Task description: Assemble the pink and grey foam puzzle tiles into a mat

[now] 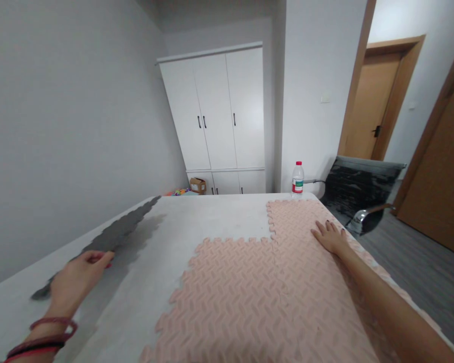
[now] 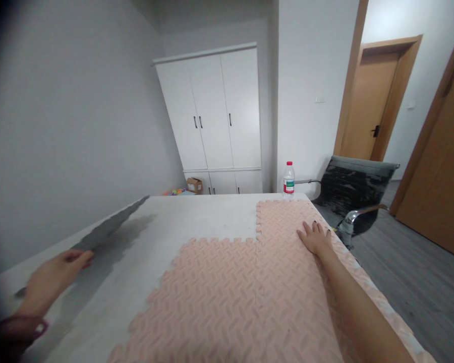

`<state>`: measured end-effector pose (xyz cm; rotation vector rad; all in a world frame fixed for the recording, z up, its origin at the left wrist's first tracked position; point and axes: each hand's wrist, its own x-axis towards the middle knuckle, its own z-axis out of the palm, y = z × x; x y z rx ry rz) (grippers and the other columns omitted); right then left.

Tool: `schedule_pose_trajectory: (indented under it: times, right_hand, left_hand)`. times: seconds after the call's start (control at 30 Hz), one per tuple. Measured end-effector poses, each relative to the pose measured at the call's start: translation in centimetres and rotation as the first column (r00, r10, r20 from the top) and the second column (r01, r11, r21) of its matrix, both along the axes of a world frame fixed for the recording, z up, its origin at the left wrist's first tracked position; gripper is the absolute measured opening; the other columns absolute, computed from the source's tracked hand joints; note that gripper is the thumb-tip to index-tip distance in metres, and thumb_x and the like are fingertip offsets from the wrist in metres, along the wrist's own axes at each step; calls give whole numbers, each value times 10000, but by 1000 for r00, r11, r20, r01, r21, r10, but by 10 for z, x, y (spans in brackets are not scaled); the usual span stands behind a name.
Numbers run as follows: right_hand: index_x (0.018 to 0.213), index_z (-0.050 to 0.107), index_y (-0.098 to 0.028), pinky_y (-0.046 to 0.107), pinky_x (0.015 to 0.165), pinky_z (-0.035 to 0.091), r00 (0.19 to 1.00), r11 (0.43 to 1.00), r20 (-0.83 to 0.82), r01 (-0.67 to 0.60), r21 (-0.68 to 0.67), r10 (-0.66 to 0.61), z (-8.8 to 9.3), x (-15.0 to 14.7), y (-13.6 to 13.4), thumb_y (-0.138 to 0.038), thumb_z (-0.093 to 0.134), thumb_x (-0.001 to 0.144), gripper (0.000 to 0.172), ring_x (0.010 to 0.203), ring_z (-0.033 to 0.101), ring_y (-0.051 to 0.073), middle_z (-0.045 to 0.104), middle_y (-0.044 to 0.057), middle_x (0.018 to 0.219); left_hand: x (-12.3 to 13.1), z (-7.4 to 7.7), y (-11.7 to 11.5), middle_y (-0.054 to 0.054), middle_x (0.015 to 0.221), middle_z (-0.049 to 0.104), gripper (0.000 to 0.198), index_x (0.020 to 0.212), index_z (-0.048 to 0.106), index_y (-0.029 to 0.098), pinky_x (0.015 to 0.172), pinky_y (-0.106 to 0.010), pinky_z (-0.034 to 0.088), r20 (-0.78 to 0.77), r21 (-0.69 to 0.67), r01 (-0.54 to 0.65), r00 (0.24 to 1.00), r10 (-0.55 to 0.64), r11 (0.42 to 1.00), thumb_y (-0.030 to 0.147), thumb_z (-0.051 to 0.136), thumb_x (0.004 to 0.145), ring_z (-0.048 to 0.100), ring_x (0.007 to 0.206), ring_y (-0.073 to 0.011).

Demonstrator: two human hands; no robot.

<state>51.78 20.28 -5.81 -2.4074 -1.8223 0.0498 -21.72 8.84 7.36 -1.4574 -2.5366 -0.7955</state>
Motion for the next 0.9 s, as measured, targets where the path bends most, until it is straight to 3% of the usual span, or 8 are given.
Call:
schedule_pose_trajectory:
  times: [0.07,0.17,0.3,0.43,0.53,0.63,0.9]
  right_hand:
    - [1442,215,-300,589,1043,85,1000,1000,-2,-1,-7,1,1,-1,0,-631,143,871,664,1380,108,287,169,123,1509]
    - [1442,215,-301,584,1047,84,1000,1000,-3,6,-19,-6,4,-2,-1,-630,156,872,661,1381,106,287,161,121,1512]
    - [1443,213,-301,574,1054,76,1000,1000,-10,15,-18,-15,8,-4,-4,-636,151,871,666,1383,99,287,156,105,1516]
    - [1444,211,-296,566,1056,72,1000,1000,-15,11,-4,-11,10,-6,-5,-639,154,870,671,1383,96,278,157,107,1516]
    - [1441,221,-295,566,1055,63,1000,1000,-15,11,3,-10,8,-6,-3,-644,151,868,674,1383,99,276,163,111,1515]
    - [1437,233,-295,567,1054,58,1000,1000,-19,3,24,-2,6,-4,-3,-646,143,867,676,1381,102,276,171,109,1512]
    - [1438,232,-280,560,1056,74,1000,999,-22,-4,40,5,5,-3,-2,-641,153,871,676,1374,119,281,190,113,1503]
  left_hand:
    - [32,11,20,57,676,637,308,820,586,246,636,-253,358,25,54,53,998,-55,997,522,479,734,565,729,-207]
    - [91,11,53,46,799,658,293,847,553,228,672,-238,407,75,119,270,957,-280,955,488,464,746,594,800,-183]
    - [170,-9,91,-9,1048,658,214,784,464,223,826,-229,429,111,138,596,784,-610,791,431,460,736,598,968,-164]
    - [216,-29,113,-15,1017,676,132,725,405,239,841,-252,430,126,73,753,644,-755,654,347,474,694,595,1010,-185]
    - [222,-38,123,-26,948,686,98,699,399,241,797,-286,437,120,8,768,635,-763,641,299,469,661,608,964,-219]
    - [212,-45,130,-33,961,677,98,705,401,243,792,-297,426,99,-47,752,658,-746,657,296,464,653,602,959,-231]
    - [192,-58,139,6,820,622,161,793,453,242,759,-279,404,17,-166,764,634,-773,623,368,354,778,588,813,-196]
